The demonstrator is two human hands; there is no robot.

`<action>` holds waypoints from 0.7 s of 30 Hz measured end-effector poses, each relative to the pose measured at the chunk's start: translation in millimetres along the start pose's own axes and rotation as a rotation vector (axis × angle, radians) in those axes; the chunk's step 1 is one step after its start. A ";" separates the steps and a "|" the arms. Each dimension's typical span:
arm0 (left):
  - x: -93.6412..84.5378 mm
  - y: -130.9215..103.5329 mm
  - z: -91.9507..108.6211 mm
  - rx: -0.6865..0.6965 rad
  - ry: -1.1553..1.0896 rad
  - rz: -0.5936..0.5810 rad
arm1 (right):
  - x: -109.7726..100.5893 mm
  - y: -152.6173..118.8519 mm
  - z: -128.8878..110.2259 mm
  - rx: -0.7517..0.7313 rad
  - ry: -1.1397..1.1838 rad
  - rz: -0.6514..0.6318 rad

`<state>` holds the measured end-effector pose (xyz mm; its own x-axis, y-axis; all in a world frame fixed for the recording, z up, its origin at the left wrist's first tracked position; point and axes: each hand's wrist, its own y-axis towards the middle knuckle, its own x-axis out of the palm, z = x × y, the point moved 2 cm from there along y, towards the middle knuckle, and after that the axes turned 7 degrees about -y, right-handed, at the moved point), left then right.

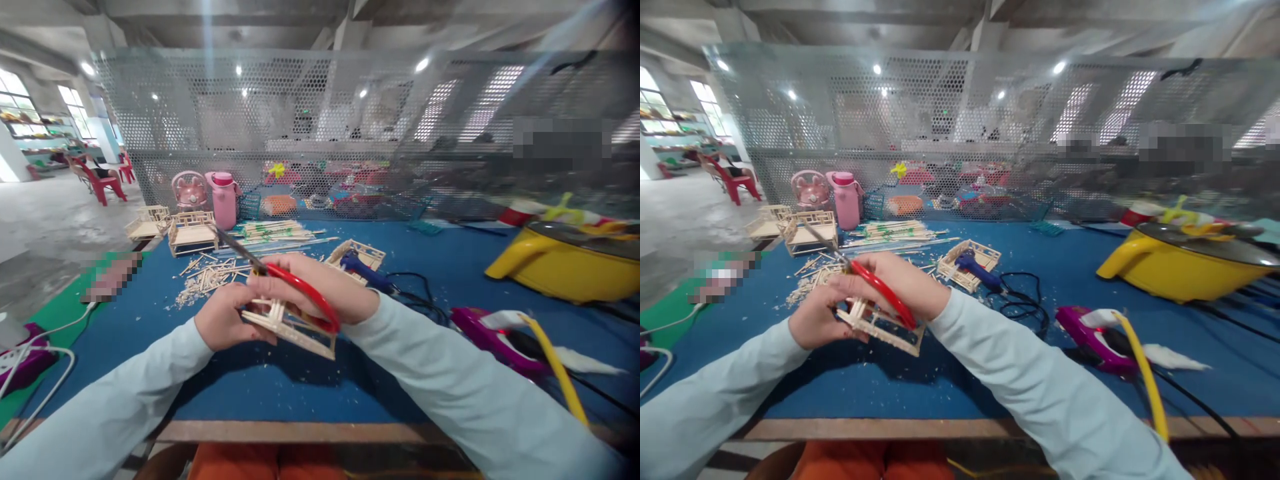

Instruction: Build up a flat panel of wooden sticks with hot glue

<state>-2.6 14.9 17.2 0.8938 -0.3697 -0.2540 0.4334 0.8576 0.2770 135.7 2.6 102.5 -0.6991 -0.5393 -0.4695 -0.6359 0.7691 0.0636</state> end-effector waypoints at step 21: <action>11.9 -10.6 -7.1 0.069 -0.044 0.307 | -2.1 -41.7 74.5 -0.195 -0.066 0.630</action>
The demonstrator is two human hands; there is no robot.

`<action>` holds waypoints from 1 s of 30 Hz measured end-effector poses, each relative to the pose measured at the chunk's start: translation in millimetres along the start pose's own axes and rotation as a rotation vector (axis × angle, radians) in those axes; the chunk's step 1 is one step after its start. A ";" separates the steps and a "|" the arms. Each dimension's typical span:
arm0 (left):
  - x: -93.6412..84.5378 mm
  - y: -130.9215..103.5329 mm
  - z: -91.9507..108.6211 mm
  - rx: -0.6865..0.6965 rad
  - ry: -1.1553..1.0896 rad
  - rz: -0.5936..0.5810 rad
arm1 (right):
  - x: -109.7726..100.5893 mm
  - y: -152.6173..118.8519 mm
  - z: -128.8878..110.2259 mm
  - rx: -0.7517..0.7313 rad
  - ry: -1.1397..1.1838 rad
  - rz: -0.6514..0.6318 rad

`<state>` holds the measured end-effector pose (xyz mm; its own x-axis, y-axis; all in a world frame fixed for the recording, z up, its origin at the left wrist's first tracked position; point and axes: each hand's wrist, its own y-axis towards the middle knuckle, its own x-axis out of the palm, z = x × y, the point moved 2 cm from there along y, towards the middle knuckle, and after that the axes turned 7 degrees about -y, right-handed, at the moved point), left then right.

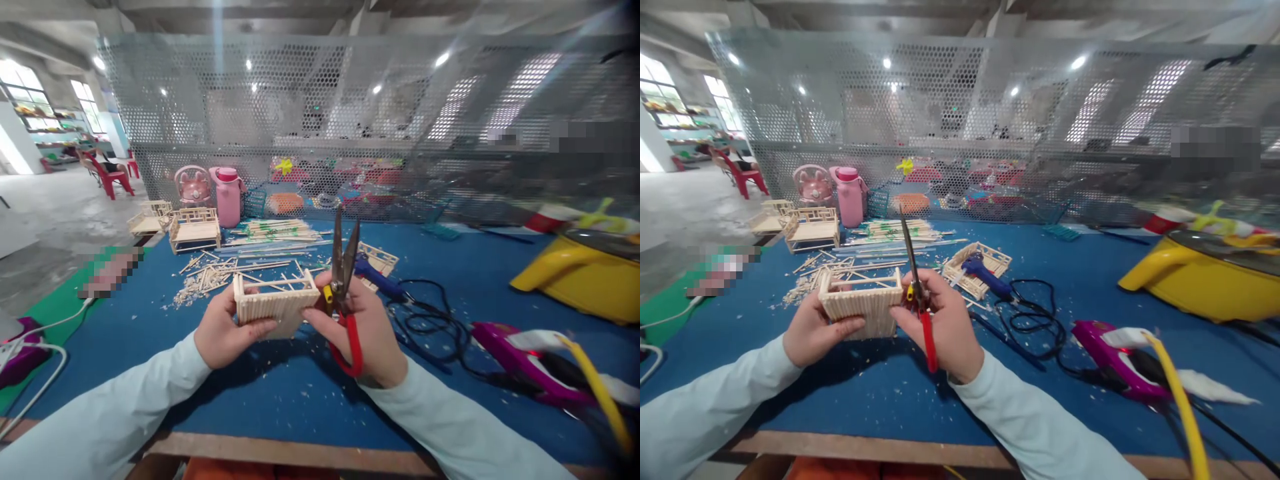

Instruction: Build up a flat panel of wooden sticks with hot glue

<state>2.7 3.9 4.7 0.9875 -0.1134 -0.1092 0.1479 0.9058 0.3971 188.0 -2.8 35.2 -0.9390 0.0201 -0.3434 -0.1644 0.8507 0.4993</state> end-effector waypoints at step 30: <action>-6.3 1.1 -0.8 0.009 -0.110 -0.006 | -49.8 30.7 -30.7 -0.924 -1.192 -0.245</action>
<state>-3.4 6.0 5.1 0.9865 -0.1633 -0.0116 0.1539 0.9013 0.4050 220.4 6.2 92.0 -0.1528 0.7139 -0.6834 -0.8237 0.2901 0.4872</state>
